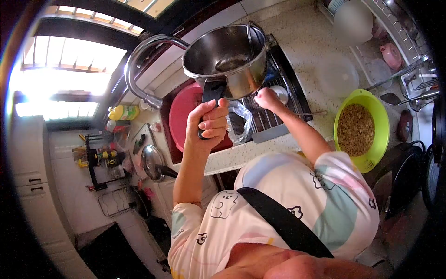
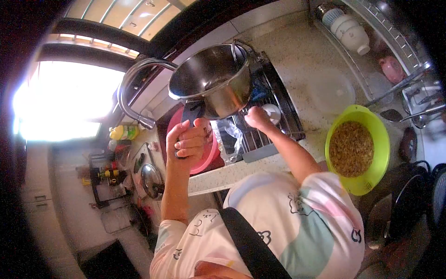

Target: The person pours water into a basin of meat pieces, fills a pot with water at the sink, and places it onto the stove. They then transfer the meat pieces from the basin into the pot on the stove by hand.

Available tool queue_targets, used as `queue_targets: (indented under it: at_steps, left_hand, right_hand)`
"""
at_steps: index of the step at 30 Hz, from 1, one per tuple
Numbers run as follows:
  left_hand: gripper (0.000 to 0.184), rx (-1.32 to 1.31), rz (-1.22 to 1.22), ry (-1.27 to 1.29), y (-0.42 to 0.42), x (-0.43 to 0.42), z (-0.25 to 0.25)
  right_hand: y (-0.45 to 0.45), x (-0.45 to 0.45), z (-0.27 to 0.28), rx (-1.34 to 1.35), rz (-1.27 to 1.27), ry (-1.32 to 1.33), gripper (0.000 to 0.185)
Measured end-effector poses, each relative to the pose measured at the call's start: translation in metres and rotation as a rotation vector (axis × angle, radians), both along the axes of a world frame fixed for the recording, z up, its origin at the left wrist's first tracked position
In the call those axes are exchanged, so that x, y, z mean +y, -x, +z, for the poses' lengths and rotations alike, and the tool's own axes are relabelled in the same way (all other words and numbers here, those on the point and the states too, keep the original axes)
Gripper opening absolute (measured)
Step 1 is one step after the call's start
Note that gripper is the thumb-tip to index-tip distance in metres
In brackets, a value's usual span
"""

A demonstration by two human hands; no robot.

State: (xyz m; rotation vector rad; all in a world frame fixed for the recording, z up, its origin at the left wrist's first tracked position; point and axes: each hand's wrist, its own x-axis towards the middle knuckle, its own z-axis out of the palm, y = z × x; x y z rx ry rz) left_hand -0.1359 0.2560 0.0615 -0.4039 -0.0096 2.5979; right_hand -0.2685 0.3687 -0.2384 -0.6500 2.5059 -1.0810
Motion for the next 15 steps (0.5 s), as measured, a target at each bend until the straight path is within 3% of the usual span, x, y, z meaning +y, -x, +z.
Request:
queue_targets:
  at_steps: [2, 3, 4, 6, 7, 9, 10, 12, 15]
  left_hand:
    - [0.020, 0.010, -0.002, 0.007, -0.001, -0.002, -0.004]
    - [0.020, 0.009, 0.004, 0.019, -0.001, -0.001, -0.004]
    - [0.020, 0.006, 0.009, 0.031, 0.000, -0.001, -0.004]
    - [0.020, -0.001, 0.008, 0.034, 0.002, 0.000, -0.003]
    - [0.020, -0.013, 0.009, 0.048, 0.003, 0.000, -0.002]
    - [0.020, -0.026, 0.007, 0.070, 0.005, 0.001, 0.000]
    - [0.020, -0.021, 0.001, 0.071, 0.006, 0.001, 0.001]
    - [0.020, -0.009, 0.001, 0.076, 0.007, 0.000, 0.001]
    - [0.021, 0.007, -0.008, 0.049, 0.009, -0.002, -0.008]
  right_hand:
    - [-0.004, 0.025, 0.013, 0.143, -0.196, 0.075, 0.019]
    - [0.000, 0.030, 0.000, 0.409, -0.290, 0.257, 0.010]
    - [0.003, 0.040, 0.027, 0.319, -0.308, 0.144, 0.012]
    - [0.019, 0.046, 0.044, 0.585, -0.335, 0.179, 0.040]
    - [0.029, 0.043, 0.042, 0.587, -0.341, 0.180, 0.040]
    - [0.048, 0.029, 0.038, 0.644, -0.388, 0.168, 0.068]
    - [0.054, 0.025, 0.037, 0.637, -0.393, 0.173, 0.068]
    - [0.064, 0.017, 0.035, 0.518, -0.384, 0.174, 0.085]
    - [0.073, 0.016, 0.029, 0.489, -0.347, 0.207, 0.080]
